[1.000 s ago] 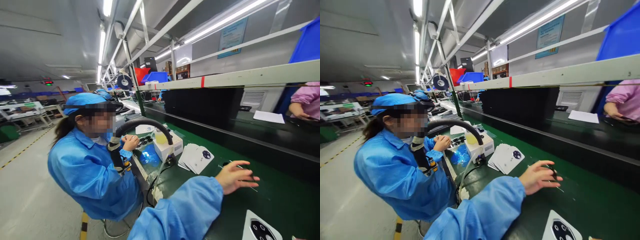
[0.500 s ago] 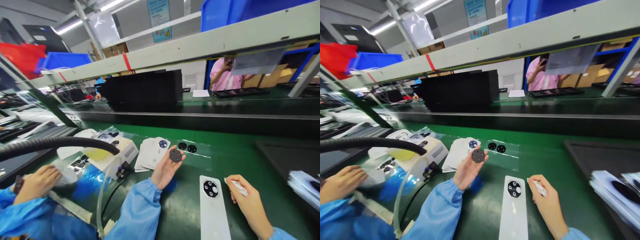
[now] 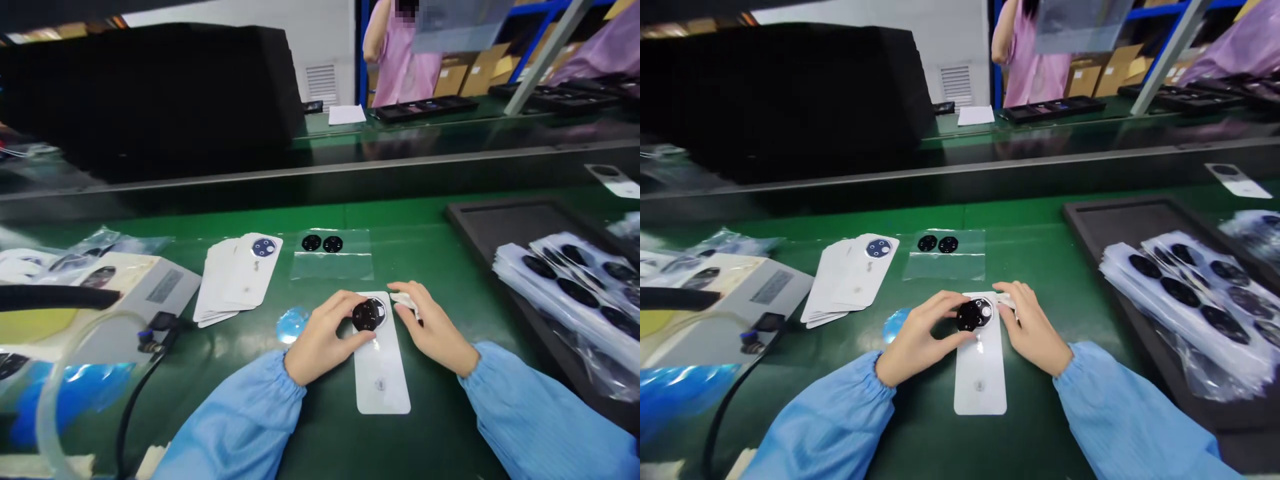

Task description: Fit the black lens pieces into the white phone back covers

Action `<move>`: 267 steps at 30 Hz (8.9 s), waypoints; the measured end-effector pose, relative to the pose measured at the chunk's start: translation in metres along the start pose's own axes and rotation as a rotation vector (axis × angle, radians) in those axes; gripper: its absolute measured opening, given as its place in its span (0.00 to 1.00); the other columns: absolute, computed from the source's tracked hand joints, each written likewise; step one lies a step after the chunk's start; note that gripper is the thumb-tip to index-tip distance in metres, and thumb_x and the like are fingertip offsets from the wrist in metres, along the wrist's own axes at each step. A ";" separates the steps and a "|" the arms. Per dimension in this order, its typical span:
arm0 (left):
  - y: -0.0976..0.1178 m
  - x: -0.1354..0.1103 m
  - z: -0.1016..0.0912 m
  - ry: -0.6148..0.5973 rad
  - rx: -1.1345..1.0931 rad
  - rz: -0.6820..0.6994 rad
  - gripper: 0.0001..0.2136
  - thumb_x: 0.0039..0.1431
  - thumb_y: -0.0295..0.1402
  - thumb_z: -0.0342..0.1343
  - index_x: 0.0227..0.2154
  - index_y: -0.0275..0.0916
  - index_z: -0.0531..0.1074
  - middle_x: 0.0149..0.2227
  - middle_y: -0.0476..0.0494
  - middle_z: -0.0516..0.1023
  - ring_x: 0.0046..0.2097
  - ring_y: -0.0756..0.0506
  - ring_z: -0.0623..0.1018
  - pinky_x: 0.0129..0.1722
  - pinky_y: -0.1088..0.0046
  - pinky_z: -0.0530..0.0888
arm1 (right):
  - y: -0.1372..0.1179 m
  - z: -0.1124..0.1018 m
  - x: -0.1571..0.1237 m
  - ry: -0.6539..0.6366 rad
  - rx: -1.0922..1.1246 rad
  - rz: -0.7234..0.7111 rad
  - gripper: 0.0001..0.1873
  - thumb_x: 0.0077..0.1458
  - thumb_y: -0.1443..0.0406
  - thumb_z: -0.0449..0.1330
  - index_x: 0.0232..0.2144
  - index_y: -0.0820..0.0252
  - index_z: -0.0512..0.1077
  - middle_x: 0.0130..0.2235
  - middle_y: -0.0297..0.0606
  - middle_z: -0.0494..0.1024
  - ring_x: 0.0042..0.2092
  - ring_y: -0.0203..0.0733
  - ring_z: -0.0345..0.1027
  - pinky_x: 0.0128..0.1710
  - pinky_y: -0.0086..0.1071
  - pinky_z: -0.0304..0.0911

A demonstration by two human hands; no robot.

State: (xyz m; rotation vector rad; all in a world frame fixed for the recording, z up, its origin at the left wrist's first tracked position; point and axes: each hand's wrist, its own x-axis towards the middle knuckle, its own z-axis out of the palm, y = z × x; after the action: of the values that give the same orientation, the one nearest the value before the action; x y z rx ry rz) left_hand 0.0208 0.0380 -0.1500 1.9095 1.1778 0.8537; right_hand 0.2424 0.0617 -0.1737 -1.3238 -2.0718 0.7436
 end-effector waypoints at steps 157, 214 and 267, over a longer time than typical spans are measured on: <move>-0.006 0.006 0.025 0.201 -0.722 -0.426 0.17 0.55 0.40 0.62 0.43 0.34 0.72 0.37 0.40 0.82 0.36 0.43 0.82 0.33 0.73 0.77 | -0.022 0.005 0.000 -0.140 0.740 0.413 0.19 0.45 0.53 0.68 0.24 0.62 0.70 0.21 0.27 0.62 0.22 0.29 0.49 0.22 0.27 0.46; -0.090 0.020 -0.168 0.267 0.862 -0.773 0.18 0.62 0.38 0.56 0.52 0.37 0.68 0.54 0.38 0.70 0.52 0.40 0.73 0.50 0.54 0.73 | 0.028 0.003 0.016 0.255 0.573 0.299 0.23 0.46 0.49 0.63 0.35 0.62 0.74 0.21 0.28 0.62 0.19 0.30 0.52 0.17 0.27 0.48; -0.021 0.055 0.013 -0.201 0.370 -0.126 0.02 0.55 0.30 0.57 0.30 0.40 0.74 0.33 0.48 0.76 0.30 0.50 0.75 0.31 0.74 0.70 | 0.003 0.006 -0.001 -0.199 -0.211 -0.194 0.26 0.52 0.55 0.66 0.51 0.57 0.67 0.45 0.38 0.77 0.45 0.47 0.64 0.49 0.41 0.56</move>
State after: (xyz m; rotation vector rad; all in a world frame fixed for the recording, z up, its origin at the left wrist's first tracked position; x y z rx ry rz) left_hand 0.0418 0.0918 -0.1652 2.1271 1.3845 0.3826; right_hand 0.2405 0.0609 -0.1802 -1.1732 -2.4533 0.6060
